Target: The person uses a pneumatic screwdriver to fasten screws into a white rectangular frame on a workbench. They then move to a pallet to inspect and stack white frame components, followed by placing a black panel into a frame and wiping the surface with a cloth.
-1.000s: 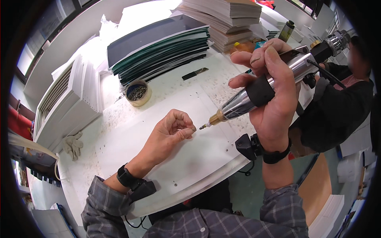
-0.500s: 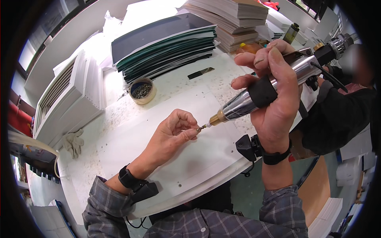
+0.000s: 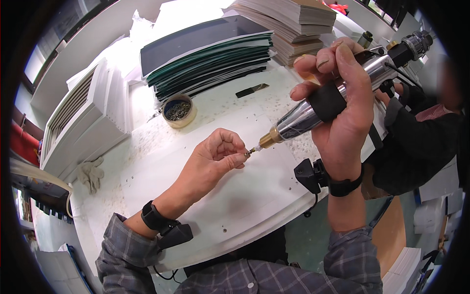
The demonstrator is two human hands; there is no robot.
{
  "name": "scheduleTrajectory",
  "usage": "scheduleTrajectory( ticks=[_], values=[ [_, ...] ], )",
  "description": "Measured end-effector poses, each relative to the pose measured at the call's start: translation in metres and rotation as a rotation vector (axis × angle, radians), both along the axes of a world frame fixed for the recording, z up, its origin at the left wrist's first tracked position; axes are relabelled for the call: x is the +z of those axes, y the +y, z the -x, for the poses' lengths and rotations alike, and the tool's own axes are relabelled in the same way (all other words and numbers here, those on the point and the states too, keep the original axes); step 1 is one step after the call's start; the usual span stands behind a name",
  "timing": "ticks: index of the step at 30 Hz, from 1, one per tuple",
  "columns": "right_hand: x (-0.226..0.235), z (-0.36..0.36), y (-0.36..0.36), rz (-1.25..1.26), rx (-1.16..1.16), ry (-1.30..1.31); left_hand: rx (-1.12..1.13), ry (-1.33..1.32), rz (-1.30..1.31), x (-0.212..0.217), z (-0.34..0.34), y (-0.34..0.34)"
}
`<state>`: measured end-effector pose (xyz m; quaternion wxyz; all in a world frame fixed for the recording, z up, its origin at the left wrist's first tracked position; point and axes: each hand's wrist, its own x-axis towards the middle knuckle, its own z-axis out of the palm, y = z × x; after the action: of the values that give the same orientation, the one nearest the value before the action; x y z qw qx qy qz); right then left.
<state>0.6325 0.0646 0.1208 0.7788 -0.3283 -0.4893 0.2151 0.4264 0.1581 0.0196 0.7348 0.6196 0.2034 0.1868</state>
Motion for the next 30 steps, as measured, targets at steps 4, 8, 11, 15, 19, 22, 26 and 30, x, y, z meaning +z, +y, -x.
scheduleTrajectory(
  ticks=[4, 8, 11, 15, 19, 22, 26, 30],
  values=[
    [0.010, -0.006, 0.034, 0.001, -0.026, -0.077, 0.020, 0.139, -0.393, 0.019, -0.021, 0.026],
    [0.008, 0.008, 0.070, 0.013, 0.024, 0.016, 0.008, 0.181, -0.651, 0.009, -0.041, 0.056],
    [-0.013, -0.006, 0.090, 0.055, -0.057, -0.206, 0.016, 0.212, -0.737, 0.002, -0.053, 0.064],
    [-0.025, -0.014, 0.103, 0.021, -0.017, -0.182, 0.027, 0.252, -0.658, -0.009, -0.058, 0.070],
    [-0.030, -0.018, 0.106, 0.033, -0.015, -0.166, 0.028, 0.249, -0.612, -0.009, -0.059, 0.069],
    [-0.031, -0.018, 0.106, 0.040, -0.016, -0.162, 0.028, 0.239, -0.642, -0.011, -0.057, 0.069],
    [-0.030, -0.015, 0.106, 0.051, -0.003, -0.170, 0.027, 0.213, -0.643, -0.012, -0.056, 0.070],
    [-0.029, -0.013, 0.105, 0.058, 0.003, -0.162, 0.031, 0.220, -0.607, -0.011, -0.056, 0.069]
  ],
)
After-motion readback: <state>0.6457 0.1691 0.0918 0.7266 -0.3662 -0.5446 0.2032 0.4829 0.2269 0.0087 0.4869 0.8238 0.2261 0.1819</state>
